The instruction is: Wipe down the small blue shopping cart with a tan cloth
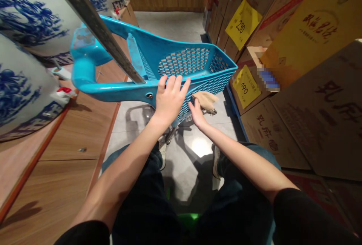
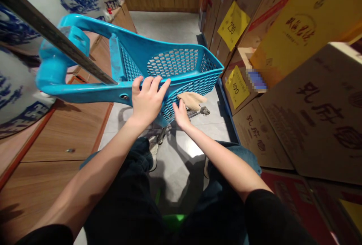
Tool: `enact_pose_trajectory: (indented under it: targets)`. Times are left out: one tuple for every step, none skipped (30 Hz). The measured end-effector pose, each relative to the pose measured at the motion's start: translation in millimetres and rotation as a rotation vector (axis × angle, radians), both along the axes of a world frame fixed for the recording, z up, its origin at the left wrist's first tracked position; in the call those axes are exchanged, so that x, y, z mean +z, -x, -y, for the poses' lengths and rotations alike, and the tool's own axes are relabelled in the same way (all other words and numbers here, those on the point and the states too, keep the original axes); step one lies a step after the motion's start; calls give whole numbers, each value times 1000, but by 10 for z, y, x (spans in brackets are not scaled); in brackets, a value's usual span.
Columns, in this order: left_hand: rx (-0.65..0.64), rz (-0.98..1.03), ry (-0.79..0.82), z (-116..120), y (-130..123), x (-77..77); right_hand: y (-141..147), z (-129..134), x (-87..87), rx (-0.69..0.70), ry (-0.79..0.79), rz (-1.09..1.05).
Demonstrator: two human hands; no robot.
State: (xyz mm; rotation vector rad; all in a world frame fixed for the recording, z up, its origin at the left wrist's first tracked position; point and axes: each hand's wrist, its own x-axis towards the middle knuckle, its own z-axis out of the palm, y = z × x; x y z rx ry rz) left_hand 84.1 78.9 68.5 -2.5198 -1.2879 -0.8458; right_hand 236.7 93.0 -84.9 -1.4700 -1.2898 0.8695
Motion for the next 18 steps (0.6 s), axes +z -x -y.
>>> enact_pose_trajectory:
  targets:
    - [0, 1, -11, -25, 19, -8, 33, 20, 14, 7, 26, 1]
    - [3, 0, -21, -44, 36, -12, 42, 21, 36, -9, 65, -5]
    - [6, -2, -31, -57, 50, -11, 29, 8, 66, -53, 95, -12]
    - [11, -6, -38, -64, 61, -5, 2, -12, 97, -84, 105, -14]
    - [18, -12, -40, -65, 69, 6, -25, -28, 127, -106, 104, -12]
    - [27, -21, -36, -61, 73, 20, -39, -30, 151, -110, 98, -7]
    - [39, -31, -23, -54, 75, 37, -33, -12, 166, -95, 89, 3]
    - [53, -43, -4, -45, 74, 54, -2, 29, 171, -57, 73, 27]
    - [66, -56, 18, -37, 71, 70, 51, 91, 168, -11, 64, 43]
    - [78, -67, 39, -30, 68, 83, 119, 167, 158, 25, 60, 51]
    - [87, -76, 55, -27, 65, 91, 191, 247, 146, 81, 43, 67]
    - [91, -82, 62, -29, 62, 93, 256, 322, 137, 161, 19, 120]
    - [90, -82, 59, -34, 61, 89, 306, 386, 133, 199, 12, 150]
    - [85, -76, 47, -42, 62, 79, 336, 434, 135, 228, 1, 184]
    - [76, -66, 29, -53, 63, 65, 345, 465, 146, 236, -11, 215]
    - [65, -55, 8, -64, 66, 49, 334, 479, 163, 227, -28, 239]
    - [55, -45, -10, -75, 68, 32, 308, 480, 187, 211, -55, 262]
    - [48, -39, -22, -83, 70, 17, 270, 470, 215, 193, -90, 286]
